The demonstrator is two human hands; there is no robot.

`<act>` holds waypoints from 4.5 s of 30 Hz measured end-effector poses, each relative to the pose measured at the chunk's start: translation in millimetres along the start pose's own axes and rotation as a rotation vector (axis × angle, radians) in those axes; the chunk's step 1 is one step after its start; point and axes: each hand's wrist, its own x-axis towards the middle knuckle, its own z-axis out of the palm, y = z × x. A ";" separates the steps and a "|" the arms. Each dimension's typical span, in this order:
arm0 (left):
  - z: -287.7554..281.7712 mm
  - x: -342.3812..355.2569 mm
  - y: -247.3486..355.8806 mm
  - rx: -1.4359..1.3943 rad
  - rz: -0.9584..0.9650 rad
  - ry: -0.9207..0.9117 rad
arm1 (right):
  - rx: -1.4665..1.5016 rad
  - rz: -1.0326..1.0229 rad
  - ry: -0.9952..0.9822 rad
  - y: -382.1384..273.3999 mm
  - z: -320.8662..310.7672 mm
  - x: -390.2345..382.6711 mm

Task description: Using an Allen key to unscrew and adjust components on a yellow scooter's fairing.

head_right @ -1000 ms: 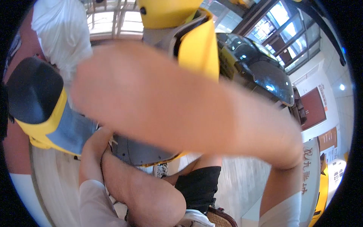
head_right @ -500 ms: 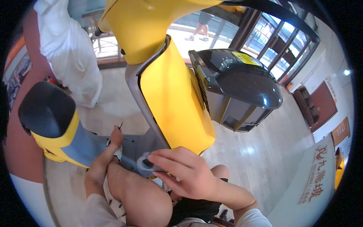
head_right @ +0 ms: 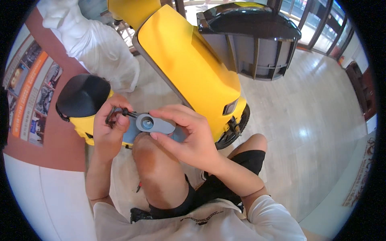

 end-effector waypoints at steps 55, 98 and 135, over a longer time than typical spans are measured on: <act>41.5 12.1 -8.3 -0.019 -0.372 -0.114 | -0.328 -0.092 0.038 -17.6 -29.2 -14.6; 24.0 8.9 -17.7 -0.316 -0.531 -0.141 | -0.384 -0.119 0.097 1.5 -12.9 -5.8; 26.2 6.7 -10.5 -0.147 -0.355 -0.092 | -0.362 -0.083 0.045 -0.8 -8.9 -1.3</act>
